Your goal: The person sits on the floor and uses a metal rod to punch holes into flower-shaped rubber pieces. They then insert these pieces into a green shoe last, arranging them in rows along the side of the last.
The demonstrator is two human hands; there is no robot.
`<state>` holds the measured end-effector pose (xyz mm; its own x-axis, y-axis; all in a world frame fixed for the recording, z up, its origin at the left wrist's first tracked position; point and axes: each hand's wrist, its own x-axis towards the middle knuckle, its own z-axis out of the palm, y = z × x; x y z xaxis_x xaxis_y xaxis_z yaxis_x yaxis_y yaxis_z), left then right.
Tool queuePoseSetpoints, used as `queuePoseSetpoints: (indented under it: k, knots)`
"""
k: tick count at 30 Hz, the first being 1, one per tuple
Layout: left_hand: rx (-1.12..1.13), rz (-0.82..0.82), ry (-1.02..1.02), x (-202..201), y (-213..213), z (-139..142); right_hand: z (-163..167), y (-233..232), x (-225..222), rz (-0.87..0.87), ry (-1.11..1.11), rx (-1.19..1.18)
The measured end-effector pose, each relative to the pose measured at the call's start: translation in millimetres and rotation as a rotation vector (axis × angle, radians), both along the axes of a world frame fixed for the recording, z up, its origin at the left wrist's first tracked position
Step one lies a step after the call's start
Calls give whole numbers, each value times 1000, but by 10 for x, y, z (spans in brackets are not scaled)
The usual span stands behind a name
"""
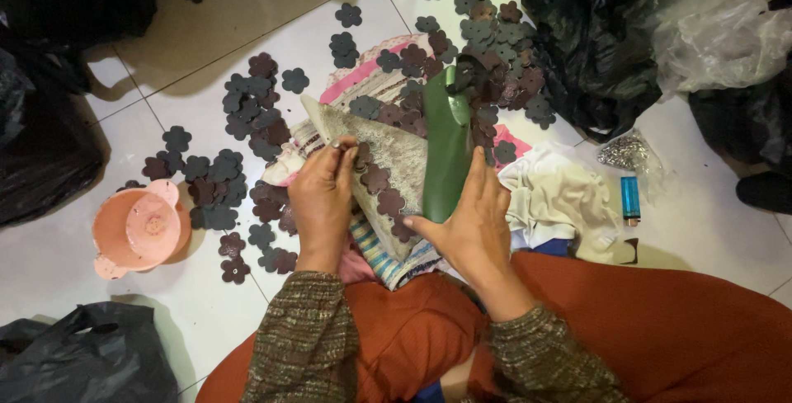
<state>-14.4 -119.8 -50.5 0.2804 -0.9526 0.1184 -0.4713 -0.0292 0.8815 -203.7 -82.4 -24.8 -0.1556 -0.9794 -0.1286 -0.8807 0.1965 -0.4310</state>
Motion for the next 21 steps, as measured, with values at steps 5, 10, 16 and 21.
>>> queuePoseSetpoints:
  k: [5, 10, 16, 21]
  knots:
    - [-145, -58, -171, -11, -10, 25, 78, -60, -66, -18, -59, 125]
    - [-184, -76, -193, 11, 52, 62, 341, -68, -52, -85, -73, 188]
    - [-187, -64, -183, 101, 114, 160, 947, 129, 5, 27, -515, 64]
    - [-217, -54, -219, 189, 132, 160, 1346, 372, 90, 266, -674, -367]
